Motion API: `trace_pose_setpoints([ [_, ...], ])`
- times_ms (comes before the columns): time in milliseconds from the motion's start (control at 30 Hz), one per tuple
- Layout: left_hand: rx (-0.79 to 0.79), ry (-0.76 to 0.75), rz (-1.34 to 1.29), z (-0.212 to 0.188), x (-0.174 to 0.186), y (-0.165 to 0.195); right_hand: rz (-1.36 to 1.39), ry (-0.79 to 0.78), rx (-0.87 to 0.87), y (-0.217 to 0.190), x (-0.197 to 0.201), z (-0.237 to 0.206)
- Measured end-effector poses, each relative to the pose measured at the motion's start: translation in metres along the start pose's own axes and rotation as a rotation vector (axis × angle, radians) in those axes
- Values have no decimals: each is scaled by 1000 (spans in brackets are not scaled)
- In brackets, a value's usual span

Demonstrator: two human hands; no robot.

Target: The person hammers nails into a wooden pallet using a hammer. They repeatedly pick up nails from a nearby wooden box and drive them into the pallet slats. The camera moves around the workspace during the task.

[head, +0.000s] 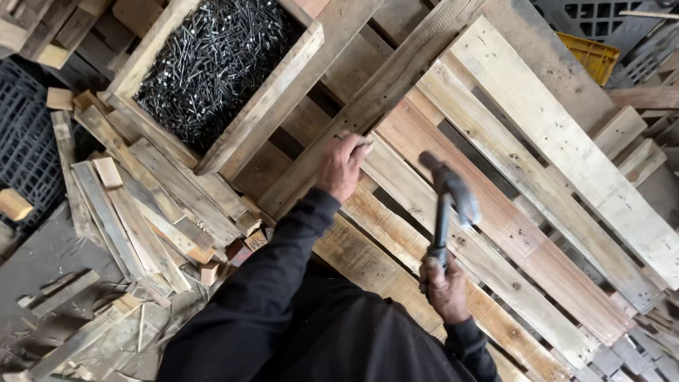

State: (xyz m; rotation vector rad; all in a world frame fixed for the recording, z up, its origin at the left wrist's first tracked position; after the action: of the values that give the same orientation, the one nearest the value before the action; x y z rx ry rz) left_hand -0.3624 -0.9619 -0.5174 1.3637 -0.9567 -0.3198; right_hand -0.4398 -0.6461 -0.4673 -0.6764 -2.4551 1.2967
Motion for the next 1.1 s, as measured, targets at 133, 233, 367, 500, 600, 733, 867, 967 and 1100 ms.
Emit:
trace_pose_setpoints([
  [133,-237,153,-101,23,-23,-17,-119,-6,-265,18,-9,1],
  [233,-210,130,-184,24,-27,-31,-47,75,-363,14,-6,-8],
  [367,-168,116,-277,21,-32,-41,-43,45,-149,4,-7,-13],
  [500,-200,103,-250,20,-39,-47,-239,-9,-233,2,-19,8],
  [600,-240,91,-220,19,-39,-54,-300,-14,-343,-8,-25,25],
  [733,-227,76,-81,17,-36,-59,-269,20,-163,-43,-24,23],
  [867,-260,68,-227,18,-36,-60,-151,-90,211,-73,-23,12],
  [967,-265,88,-170,18,-39,-61,-135,-125,268,-75,-28,20],
  [1100,-253,39,-192,18,-41,-66,-332,-96,-137,-68,-33,32],
])
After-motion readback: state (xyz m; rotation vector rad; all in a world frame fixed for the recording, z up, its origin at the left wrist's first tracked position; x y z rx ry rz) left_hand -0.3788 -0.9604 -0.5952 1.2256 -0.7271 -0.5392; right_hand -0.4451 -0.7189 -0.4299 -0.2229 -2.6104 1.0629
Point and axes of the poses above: each hand's wrist, its own z-axis towards the middle knuckle, its own x-axis out of the back of the hand, y = z × x, the point moved 1 cm from there along z, towards the middle knuckle, and after that the axes turned 10 degrees about -y, right-handed, at the moved point
